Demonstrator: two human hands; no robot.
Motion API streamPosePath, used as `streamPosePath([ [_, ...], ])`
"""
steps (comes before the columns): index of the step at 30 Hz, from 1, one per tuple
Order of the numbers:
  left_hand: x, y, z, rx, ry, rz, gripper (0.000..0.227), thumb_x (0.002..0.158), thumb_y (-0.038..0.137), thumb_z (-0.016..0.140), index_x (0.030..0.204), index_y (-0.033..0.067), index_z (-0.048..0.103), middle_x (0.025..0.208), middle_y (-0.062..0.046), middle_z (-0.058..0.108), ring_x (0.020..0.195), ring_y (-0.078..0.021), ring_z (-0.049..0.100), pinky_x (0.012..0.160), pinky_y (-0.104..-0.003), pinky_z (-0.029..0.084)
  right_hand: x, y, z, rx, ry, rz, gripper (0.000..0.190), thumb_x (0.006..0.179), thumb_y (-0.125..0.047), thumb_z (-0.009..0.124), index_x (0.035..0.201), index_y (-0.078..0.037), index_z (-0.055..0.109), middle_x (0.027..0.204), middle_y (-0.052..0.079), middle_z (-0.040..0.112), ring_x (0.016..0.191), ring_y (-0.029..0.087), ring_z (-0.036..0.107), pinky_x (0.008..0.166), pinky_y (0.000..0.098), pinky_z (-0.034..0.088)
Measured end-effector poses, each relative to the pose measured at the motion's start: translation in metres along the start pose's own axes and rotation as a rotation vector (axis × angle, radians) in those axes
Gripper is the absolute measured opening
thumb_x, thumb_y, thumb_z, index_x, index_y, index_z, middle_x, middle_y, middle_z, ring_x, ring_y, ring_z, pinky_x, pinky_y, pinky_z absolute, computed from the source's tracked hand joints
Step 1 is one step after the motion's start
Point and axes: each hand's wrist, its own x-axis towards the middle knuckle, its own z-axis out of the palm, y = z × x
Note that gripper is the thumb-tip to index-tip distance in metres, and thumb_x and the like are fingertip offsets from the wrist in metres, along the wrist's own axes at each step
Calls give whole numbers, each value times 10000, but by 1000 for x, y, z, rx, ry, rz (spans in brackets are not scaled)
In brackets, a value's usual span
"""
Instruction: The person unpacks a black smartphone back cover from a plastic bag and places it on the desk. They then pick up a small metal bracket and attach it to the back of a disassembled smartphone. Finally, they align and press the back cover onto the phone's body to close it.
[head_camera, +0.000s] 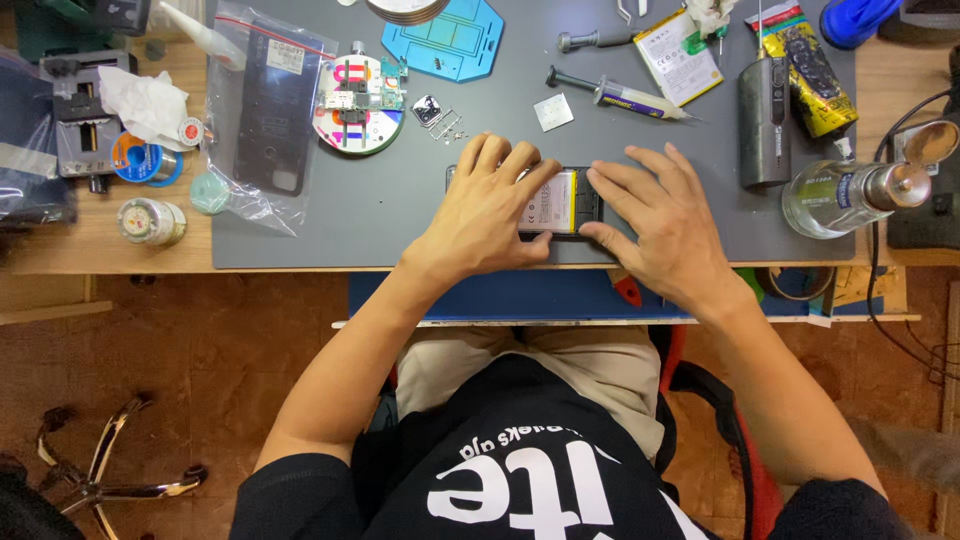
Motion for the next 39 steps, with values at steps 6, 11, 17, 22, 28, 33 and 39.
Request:
streamPosePath([
  [6, -8, -2, 0, -30, 34, 6, 902, 651, 434, 878, 1442, 109, 593, 1147, -60, 597, 1092, -253, 506, 1185, -495, 333, 14, 3, 5, -7, -151, -15, 599, 966, -589, 700, 1359, -138, 722, 1354, 21, 654, 1331, 265, 535, 1212, 474, 362],
  [11, -16, 1, -11, -52, 47, -13, 1156, 719, 420, 921, 1647, 55, 336, 1193, -82, 659, 1159, -252, 559, 1246, -512, 321, 34, -4, -7, 64, -233, 7, 626, 919, -593, 742, 1347, -138, 698, 1327, 35, 631, 1279, 283, 534, 1120, 488, 425],
  [17, -22, -6, -7, -130, 47, -32, 1216, 768, 414, 939, 1683, 26, 239, 1258, -64, 709, 1177, -238, 571, 1267, -536, 294, 50, -9, -3, 154, -302, 7, 648, 873, -666, 747, 1253, -145, 683, 1290, 19, 599, 1212, 270, 522, 1019, 453, 449],
  [22, -24, -10, 2, -194, 38, -41, 1178, 795, 454, 928, 1682, 57, 261, 1289, -48, 699, 1205, -231, 559, 1279, -547, 268, 51, -7, -7, 164, -356, 62, 729, 831, -696, 782, 1243, -104, 675, 1243, 50, 599, 1178, 275, 536, 970, 441, 456],
  [28, -26, -15, 12, -220, 54, -10, 1125, 751, 369, 980, 1642, 69, 361, 1212, -70, 695, 1153, -244, 570, 1223, -468, 387, 49, -4, -1, 246, -365, 102, 715, 824, -658, 812, 1248, -98, 680, 1251, 47, 594, 1189, 277, 518, 963, 435, 440],
  [33, -25, -15, 7, -296, 45, -28, 1159, 760, 358, 973, 1666, 97, 299, 1285, -85, 685, 1213, -245, 582, 1130, -393, 495, 55, -11, -10, 211, -372, 64, 683, 802, -639, 818, 1247, -143, 670, 1264, 29, 580, 1172, 302, 514, 975, 476, 457],
  [39, -34, -26, -29, -396, 54, -113, 1272, 649, 412, 1057, 1637, 52, 341, 1567, -207, 505, 1470, -399, 481, 1302, -515, 300, 56, -12, -10, 151, -421, 75, 729, 833, -670, 774, 1388, -212, 655, 1247, 36, 564, 1151, 295, 509, 938, 456, 431],
])
